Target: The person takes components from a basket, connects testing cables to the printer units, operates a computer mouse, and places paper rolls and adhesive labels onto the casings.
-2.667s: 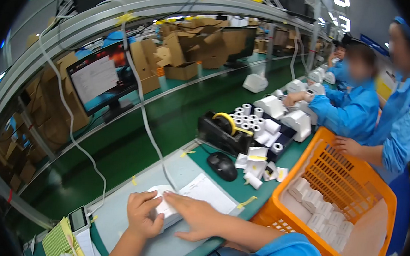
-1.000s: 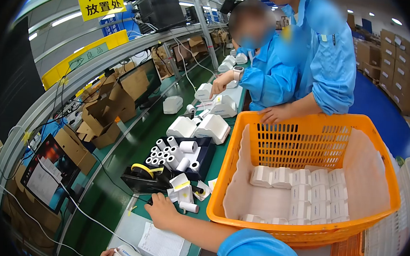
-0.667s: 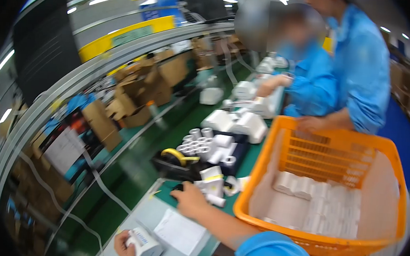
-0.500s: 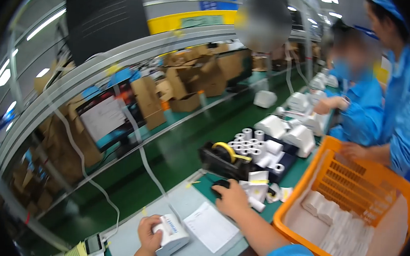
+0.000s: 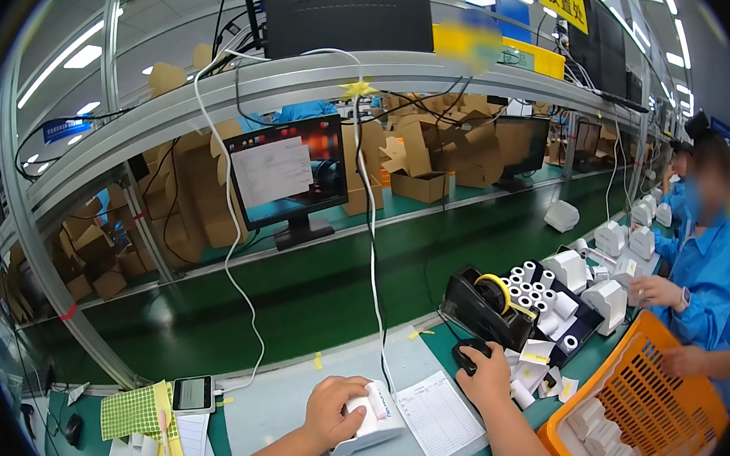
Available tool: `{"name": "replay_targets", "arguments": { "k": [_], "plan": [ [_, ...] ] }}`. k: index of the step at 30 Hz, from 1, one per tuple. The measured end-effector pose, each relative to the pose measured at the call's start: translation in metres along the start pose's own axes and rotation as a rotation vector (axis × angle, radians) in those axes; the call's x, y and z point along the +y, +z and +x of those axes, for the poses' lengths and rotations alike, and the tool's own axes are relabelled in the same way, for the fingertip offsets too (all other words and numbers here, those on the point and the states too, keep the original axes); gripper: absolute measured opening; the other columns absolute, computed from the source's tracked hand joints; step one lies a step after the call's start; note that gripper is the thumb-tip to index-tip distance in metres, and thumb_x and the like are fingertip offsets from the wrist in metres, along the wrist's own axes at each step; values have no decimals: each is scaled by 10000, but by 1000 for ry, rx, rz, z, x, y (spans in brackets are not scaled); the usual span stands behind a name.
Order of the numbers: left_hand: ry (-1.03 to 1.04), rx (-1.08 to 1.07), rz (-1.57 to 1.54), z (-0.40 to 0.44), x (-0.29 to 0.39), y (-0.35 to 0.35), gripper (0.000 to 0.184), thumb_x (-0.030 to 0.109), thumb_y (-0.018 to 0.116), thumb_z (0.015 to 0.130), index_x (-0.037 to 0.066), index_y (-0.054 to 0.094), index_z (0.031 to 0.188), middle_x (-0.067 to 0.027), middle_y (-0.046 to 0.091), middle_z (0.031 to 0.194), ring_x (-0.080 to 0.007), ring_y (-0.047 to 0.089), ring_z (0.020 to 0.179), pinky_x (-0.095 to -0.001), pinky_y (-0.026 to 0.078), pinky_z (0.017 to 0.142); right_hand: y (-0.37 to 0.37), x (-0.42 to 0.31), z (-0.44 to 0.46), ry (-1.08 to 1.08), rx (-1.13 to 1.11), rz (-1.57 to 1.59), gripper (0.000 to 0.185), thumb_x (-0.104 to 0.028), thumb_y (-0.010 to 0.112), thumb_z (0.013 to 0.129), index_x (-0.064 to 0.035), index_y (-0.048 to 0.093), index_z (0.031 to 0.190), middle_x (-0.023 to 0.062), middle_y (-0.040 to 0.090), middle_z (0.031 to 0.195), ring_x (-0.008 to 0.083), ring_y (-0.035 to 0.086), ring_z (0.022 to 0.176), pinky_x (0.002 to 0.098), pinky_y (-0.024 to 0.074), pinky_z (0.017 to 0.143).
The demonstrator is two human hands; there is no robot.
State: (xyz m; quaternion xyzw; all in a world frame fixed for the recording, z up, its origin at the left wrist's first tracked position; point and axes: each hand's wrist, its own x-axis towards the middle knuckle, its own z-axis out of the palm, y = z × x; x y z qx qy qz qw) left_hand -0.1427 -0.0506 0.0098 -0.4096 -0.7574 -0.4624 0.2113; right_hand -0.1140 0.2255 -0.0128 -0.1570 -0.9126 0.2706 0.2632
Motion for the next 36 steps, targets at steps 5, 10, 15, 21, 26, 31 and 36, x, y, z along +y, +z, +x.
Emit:
{"name": "replay_targets", "arguments": {
  "k": [5,10,15,21,26,31,36],
  "plan": [
    [15,5,28,0,1,0,222,139,608,686,64,601,895,-67,668,1028,-261,574,776,-370,450,716,1,-1,-1,-3,18,-36,413,-158,694,628,-190,698,1041,236,495,1230,392,548,1067,421,468,915],
    [6,2,14,-1,-1,1,221,163,620,698,68,605,897,-46,666,1033,-248,577,778,-364,443,710,-1,-5,-2,35,-12,-57,403,-163,668,663,-188,683,1066,210,474,1256,382,524,1110,420,458,926],
    [-3,-7,16,-1,-1,0,226,183,626,708,66,606,901,-42,666,1033,-247,582,789,-367,443,708,3,0,-1,-1,12,-64,423,-162,694,643,-187,687,1065,241,479,1250,394,536,1083,432,461,916],
    [13,-1,-1,1,0,-1,222,188,623,712,63,600,894,-55,663,1034,-255,588,802,-371,445,712,2,-2,-1,1,10,-53,427,-159,696,645,-178,683,1071,249,476,1245,397,526,1097,435,454,925],
    [30,6,0,0,-1,-1,227,190,623,713,64,595,901,-61,661,1035,-260,594,819,-372,448,716,1,-2,-1,-1,2,-50,429,-153,696,646,-174,680,1075,253,476,1241,400,523,1099,435,451,927],
    [32,5,13,1,0,-1,228,188,623,715,67,591,905,-59,661,1033,-261,595,824,-374,451,717,1,-3,0,-3,-2,-58,425,-151,698,648,-174,681,1072,252,476,1237,400,523,1097,433,450,928],
    [31,4,8,0,-1,-1,230,189,621,718,69,592,912,-56,662,1033,-260,595,826,-378,452,716,2,-2,0,-11,-3,-66,420,-150,697,654,-173,678,1073,253,467,1249,401,523,1095,432,451,927]
  ]
}}
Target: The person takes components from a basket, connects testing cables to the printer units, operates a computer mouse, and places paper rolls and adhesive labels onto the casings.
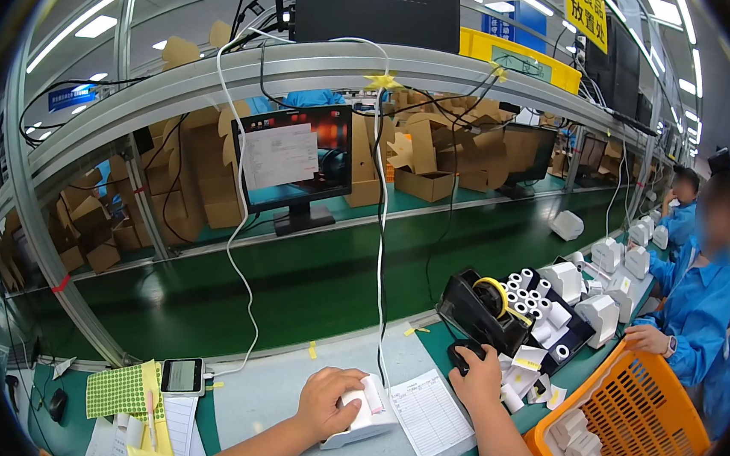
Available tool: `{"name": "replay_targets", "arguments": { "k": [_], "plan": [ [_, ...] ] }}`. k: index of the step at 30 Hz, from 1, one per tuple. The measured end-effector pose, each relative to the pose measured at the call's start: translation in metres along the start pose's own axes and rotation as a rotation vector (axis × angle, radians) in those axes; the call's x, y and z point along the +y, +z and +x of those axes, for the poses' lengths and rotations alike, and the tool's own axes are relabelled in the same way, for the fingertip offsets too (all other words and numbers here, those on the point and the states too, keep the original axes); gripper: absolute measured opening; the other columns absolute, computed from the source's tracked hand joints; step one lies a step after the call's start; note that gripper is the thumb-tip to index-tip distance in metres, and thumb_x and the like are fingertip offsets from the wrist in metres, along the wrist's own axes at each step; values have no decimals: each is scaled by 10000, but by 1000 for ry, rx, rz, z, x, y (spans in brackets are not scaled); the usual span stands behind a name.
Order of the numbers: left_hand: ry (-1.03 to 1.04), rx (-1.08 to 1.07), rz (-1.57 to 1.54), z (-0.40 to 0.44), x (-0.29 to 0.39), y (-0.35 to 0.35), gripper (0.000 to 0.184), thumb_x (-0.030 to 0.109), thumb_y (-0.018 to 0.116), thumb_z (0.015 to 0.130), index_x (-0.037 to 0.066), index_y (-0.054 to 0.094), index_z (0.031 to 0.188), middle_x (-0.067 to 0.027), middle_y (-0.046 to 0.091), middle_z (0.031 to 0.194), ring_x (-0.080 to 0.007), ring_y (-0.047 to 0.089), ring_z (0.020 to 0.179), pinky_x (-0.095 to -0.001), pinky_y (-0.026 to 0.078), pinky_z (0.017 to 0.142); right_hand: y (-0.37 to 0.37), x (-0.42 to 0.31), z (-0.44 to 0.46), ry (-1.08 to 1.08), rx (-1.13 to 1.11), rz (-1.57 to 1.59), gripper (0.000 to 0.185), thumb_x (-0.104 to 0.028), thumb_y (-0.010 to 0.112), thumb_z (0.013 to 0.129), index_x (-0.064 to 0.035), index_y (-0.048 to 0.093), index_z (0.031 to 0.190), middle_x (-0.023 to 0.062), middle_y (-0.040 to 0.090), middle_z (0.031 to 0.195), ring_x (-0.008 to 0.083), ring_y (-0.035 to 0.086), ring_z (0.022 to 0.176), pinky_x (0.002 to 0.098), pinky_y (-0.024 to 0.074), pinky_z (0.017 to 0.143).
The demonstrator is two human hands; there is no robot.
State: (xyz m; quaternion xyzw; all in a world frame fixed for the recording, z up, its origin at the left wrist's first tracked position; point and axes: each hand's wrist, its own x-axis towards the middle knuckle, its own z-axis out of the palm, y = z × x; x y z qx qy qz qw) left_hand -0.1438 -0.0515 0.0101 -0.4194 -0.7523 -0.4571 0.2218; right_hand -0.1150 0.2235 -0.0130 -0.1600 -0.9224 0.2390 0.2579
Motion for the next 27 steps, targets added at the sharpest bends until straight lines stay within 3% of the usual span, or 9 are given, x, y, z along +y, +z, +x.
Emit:
{"name": "replay_targets", "arguments": {
  "k": [27],
  "plan": [
    [-15,-8,12,-1,0,0,228,192,610,713,74,588,907,-48,662,1039,-245,592,842,-377,442,715,3,1,0,-7,21,-20,440,-143,697,673,-162,654,1110,275,467,1240,421,514,1098,437,441,932]
  ]
}}
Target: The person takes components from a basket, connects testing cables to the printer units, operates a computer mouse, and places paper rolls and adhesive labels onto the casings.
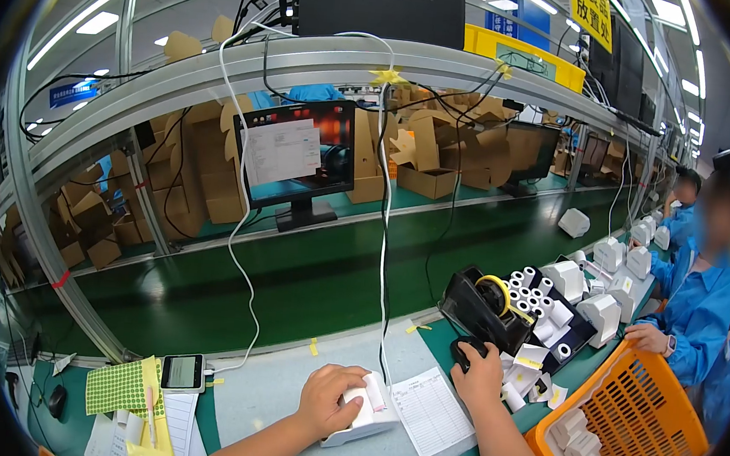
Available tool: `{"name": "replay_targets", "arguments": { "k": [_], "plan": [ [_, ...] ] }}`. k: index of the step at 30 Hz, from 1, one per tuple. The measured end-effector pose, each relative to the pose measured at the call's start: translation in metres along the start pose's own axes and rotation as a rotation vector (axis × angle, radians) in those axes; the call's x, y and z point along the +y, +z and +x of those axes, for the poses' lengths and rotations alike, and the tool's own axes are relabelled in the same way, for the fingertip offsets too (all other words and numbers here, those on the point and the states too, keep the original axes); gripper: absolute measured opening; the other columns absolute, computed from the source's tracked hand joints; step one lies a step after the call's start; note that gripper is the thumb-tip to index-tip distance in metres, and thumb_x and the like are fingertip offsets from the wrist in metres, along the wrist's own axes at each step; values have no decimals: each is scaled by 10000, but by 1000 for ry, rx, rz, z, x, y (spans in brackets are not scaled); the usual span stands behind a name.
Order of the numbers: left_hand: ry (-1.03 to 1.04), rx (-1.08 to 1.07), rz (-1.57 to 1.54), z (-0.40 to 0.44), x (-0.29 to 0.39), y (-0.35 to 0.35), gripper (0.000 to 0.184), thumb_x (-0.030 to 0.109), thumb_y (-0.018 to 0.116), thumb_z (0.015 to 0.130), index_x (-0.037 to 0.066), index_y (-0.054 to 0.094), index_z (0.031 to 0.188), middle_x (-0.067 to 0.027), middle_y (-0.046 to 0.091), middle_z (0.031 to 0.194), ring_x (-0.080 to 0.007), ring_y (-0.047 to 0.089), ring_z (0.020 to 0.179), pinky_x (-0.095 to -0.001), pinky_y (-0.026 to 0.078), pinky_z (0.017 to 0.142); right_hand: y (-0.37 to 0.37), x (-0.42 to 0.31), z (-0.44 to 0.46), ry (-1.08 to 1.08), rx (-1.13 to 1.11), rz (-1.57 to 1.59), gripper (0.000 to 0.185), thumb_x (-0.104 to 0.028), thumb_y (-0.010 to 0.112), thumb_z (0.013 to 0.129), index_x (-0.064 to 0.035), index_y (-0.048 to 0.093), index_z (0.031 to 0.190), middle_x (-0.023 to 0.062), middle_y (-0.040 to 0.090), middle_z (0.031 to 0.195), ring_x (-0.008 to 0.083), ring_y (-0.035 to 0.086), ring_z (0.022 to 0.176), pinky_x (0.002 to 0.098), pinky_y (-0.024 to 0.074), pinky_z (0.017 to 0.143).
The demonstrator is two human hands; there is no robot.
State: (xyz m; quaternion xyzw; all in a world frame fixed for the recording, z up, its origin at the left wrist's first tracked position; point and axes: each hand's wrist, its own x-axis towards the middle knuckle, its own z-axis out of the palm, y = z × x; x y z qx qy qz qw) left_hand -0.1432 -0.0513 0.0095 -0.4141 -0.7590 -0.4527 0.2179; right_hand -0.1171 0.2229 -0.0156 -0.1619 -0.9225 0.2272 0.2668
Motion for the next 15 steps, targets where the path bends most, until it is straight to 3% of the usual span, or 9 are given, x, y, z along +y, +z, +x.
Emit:
{"name": "replay_targets", "arguments": {
  "k": [15],
  "plan": [
    [-7,-7,5,1,1,-1,227,195,609,714,69,584,901,-55,661,1036,-253,590,833,-374,442,722,2,3,0,-3,5,-6,445,-156,706,663,-163,659,1105,284,468,1241,424,516,1093,447,440,928]
  ]
}}
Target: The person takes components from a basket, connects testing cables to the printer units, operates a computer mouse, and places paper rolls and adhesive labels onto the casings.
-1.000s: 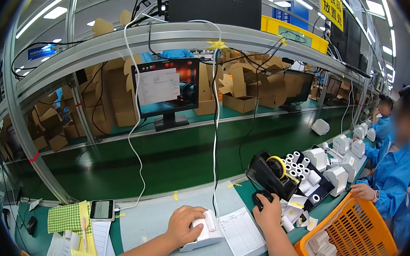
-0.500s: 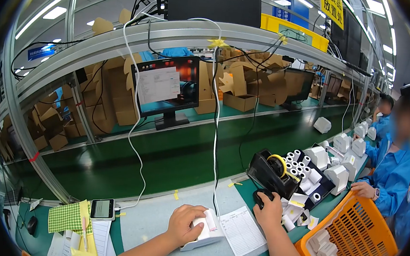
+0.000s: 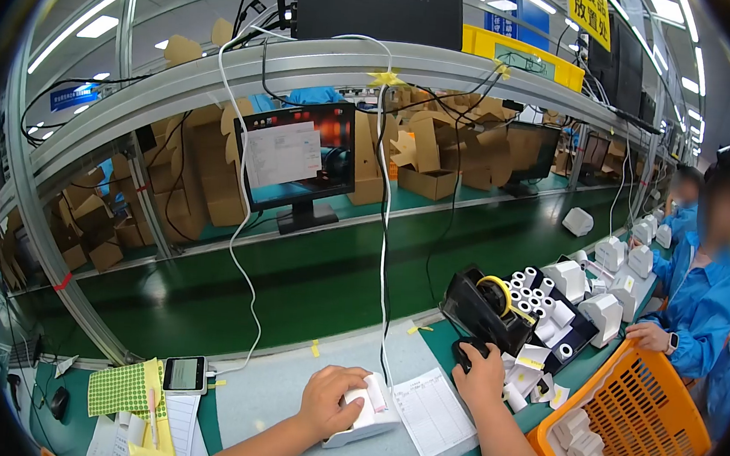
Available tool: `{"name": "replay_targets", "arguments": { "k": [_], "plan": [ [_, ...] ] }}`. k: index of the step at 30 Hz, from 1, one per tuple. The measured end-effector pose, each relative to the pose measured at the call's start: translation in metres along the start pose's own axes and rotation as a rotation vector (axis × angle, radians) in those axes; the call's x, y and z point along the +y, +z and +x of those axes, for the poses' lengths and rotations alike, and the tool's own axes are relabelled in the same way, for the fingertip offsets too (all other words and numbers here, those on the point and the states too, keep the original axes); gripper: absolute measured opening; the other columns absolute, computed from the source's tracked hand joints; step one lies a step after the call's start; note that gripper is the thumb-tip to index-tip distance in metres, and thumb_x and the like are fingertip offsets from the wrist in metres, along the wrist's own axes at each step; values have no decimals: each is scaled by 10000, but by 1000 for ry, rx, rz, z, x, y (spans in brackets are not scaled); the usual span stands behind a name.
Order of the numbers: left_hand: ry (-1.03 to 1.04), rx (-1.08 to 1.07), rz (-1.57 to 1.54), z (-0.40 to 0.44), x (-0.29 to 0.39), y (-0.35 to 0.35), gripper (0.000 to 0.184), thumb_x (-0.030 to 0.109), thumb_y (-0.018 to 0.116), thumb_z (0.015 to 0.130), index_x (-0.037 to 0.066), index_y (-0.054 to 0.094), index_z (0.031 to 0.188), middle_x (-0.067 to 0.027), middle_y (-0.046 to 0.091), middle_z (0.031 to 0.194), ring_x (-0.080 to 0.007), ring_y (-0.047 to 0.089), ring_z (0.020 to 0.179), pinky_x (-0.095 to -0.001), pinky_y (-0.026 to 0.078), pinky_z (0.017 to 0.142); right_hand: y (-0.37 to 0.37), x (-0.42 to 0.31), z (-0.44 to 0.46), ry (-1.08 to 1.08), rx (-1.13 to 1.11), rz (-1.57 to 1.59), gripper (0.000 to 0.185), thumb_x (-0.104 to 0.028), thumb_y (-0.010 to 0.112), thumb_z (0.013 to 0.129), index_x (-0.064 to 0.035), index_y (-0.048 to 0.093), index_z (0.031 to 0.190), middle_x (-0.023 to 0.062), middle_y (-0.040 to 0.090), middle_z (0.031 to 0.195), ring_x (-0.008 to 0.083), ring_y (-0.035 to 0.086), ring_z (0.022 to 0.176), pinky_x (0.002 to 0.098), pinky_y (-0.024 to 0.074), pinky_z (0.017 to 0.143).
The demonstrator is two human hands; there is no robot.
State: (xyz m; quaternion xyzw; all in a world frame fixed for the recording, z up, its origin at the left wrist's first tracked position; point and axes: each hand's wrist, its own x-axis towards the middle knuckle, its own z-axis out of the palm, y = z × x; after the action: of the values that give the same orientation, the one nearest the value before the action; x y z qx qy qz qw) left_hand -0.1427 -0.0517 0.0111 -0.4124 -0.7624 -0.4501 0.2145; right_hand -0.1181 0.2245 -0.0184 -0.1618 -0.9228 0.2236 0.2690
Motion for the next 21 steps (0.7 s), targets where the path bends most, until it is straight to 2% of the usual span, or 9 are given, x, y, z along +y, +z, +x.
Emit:
{"name": "replay_targets", "arguments": {
  "k": [21],
  "plan": [
    [-5,3,7,0,1,0,228,196,614,712,72,591,903,-44,662,1038,-251,590,830,-377,445,712,-2,-3,0,15,-9,5,441,-158,702,667,-169,661,1106,274,473,1244,411,521,1097,433,445,927]
  ]
}}
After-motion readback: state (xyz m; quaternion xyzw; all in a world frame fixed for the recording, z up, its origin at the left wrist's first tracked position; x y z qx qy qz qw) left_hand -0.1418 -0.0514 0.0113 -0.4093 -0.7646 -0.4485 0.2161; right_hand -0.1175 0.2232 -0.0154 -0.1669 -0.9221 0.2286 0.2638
